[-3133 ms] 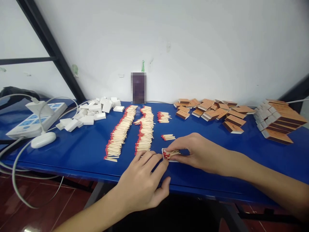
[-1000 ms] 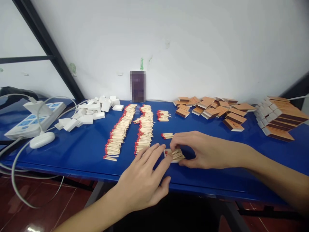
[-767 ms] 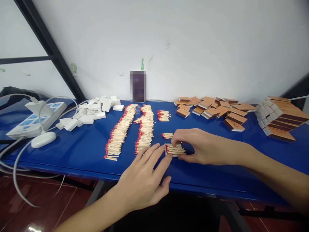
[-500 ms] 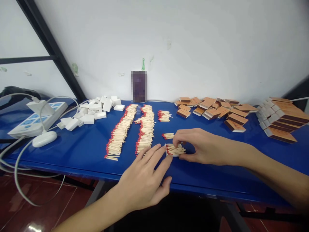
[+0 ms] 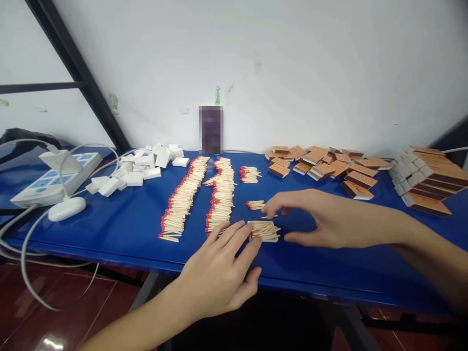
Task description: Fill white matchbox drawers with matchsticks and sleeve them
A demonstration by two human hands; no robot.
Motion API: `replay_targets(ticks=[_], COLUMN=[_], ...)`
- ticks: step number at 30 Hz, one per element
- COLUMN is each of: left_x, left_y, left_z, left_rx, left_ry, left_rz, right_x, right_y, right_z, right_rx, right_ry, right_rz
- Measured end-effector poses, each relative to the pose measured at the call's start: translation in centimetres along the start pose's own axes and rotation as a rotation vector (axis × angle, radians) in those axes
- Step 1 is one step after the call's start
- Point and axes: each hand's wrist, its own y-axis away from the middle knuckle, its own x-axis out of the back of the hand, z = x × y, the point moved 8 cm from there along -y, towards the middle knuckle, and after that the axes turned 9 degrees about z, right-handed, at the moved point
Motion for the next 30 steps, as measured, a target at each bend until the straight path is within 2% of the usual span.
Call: replay_targets(ticks=[4,10,21,30], left_x=[0.1,0.3,0.1,0.1], left_y=[0.0,-0.1,-0.1,-0.1], left_z=[0.0,0.1,0.1,0.1], left_rx=[-0.003,-0.008,-0.009,-0.021], left_ry=[0.007,0.007,0.006,0.004], left_rz=[0.002,0.016,0.004,0.026], right_x=[0.5,-1.2,-2.0,-2.3], right_y=[-0.1,-0.7,-0.8,-0.3], right_z=[0.2,-0.2,0.8,0.4], right_rx=[-0.008,-0.057,-0.145,-0.18], right_ry=[-0.02,-0.082,-0.089,-0.227], right_rz=[-0.056,-0.146,-0.111,-0.169])
